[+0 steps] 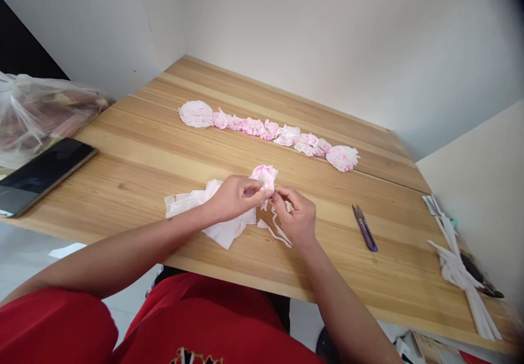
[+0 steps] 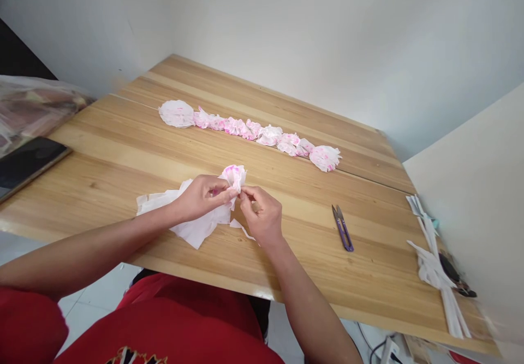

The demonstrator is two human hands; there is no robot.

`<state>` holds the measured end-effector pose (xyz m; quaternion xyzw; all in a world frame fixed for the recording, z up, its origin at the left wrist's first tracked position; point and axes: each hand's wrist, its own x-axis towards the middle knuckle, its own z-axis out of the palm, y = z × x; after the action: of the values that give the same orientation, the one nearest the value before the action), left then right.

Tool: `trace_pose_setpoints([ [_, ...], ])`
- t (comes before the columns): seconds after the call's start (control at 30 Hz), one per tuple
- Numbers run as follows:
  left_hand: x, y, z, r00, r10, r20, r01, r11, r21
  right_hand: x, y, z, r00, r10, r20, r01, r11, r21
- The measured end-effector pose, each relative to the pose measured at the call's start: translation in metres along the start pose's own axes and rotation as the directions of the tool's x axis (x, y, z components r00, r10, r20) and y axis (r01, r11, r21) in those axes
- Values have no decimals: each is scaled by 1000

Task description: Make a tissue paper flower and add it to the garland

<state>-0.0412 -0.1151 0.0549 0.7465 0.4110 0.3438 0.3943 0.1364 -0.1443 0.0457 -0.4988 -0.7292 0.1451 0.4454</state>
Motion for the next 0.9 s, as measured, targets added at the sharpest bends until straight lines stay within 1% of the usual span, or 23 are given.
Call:
trace_pose_setpoints([
  [0.1,0,-1,2,1000,28,9,-29,996,85,2,-1,-1,997,-75,7,75,997,-34],
  [0.2,0,-2,2,998,57,39,-61,991,117,2,-2,-1,991,-130,12,130,991,-44],
  [0.37,-1,-5,-1,990,125,69,-134,980,146,1,0,-2,985,-172,-1,172,983,-65],
  [0.43,-1,-4,-3,985,169,37,-173,972,162,1,2,-2,985,-171,-15,170,983,-73],
  [0.5,-1,-2,-5,977,213,-30,-206,965,164,1,4,-3,986,-165,-26,163,984,-78],
  [0.57,0,1,-6,968,235,-88,-223,967,121,1,6,-3,988,-154,-25,152,985,-77],
  [0.63,1,3,-7,970,218,-107,-215,976,41,1,7,-3,989,-143,-21,141,987,-76],
  [0.73,2,4,-7,981,162,-110,-169,984,-49,1,6,-2,991,-136,-20,134,988,-81],
  [0.9,3,4,-5,993,49,-104,-55,997,-52,1,4,-2,991,-134,-3,133,987,-85],
])
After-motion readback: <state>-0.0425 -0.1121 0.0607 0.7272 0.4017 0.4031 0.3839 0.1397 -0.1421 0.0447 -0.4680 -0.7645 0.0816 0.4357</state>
